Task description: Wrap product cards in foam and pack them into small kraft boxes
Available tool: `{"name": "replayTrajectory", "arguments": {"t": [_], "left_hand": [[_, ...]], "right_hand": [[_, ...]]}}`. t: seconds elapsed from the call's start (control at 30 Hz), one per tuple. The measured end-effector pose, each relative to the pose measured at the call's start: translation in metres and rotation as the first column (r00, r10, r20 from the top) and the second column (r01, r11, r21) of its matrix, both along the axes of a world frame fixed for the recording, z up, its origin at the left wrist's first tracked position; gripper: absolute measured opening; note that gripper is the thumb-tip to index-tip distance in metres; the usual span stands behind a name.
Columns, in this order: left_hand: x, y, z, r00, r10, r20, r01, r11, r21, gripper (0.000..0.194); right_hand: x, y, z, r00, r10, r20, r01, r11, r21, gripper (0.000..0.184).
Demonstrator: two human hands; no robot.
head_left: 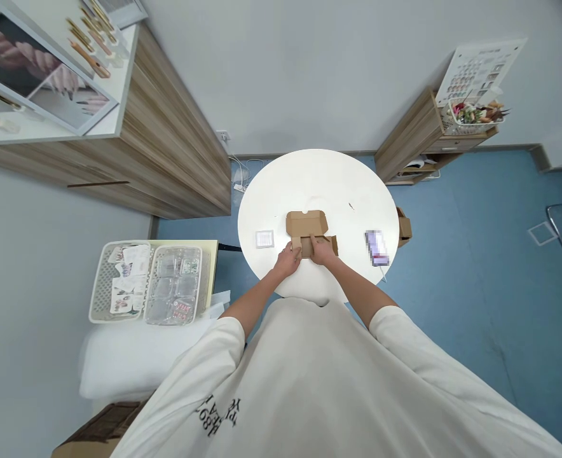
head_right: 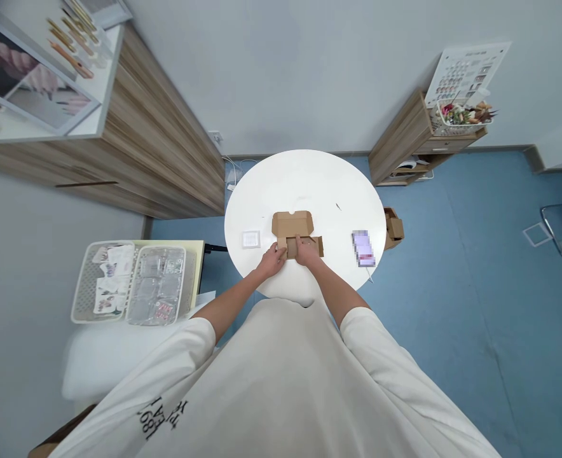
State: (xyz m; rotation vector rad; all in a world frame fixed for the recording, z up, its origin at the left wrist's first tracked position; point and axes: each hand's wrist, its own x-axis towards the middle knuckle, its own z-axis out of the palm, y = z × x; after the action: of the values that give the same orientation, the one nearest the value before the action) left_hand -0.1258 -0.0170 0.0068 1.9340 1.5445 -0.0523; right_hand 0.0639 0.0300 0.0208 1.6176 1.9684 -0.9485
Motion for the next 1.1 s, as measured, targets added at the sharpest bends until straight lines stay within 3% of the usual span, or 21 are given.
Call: {"name": "replayTrajectory", "arguments": {"t": [0.23,0.43,0.77,1.1], "left_hand": [[0.004,0.010,0.007,0.984,-0.075,-0.161,0.065,0.996,-0.067,0.052],[0.007,0.012,0.001,0.954,-0.167,-0.248,0.152,0.985,-0.080,0.035],[0.013,0.007,-0.004,0.944,-0.160,-0.289,0.168,0.986,0.002,0.038],[0.011,0.007,-0.002,0.975,-0.055,-0.217,0.061,0.998,0.023,0.047]], "right_hand": [[0.000,0.000,-0.001,1.000,-0.010,-0.010,0.010,1.000,-0.009,0.105],[0.002,-0.002,-0.005,1.000,0.001,-0.001,-0.001,1.000,-0.003,0.108],[0.002,-0.003,-0.005,1.000,0.000,-0.010,0.000,1.000,0.011,0.106],[0.002,-0.004,-0.003,1.000,-0.004,-0.007,0.004,1.000,0.016,0.103]]}}
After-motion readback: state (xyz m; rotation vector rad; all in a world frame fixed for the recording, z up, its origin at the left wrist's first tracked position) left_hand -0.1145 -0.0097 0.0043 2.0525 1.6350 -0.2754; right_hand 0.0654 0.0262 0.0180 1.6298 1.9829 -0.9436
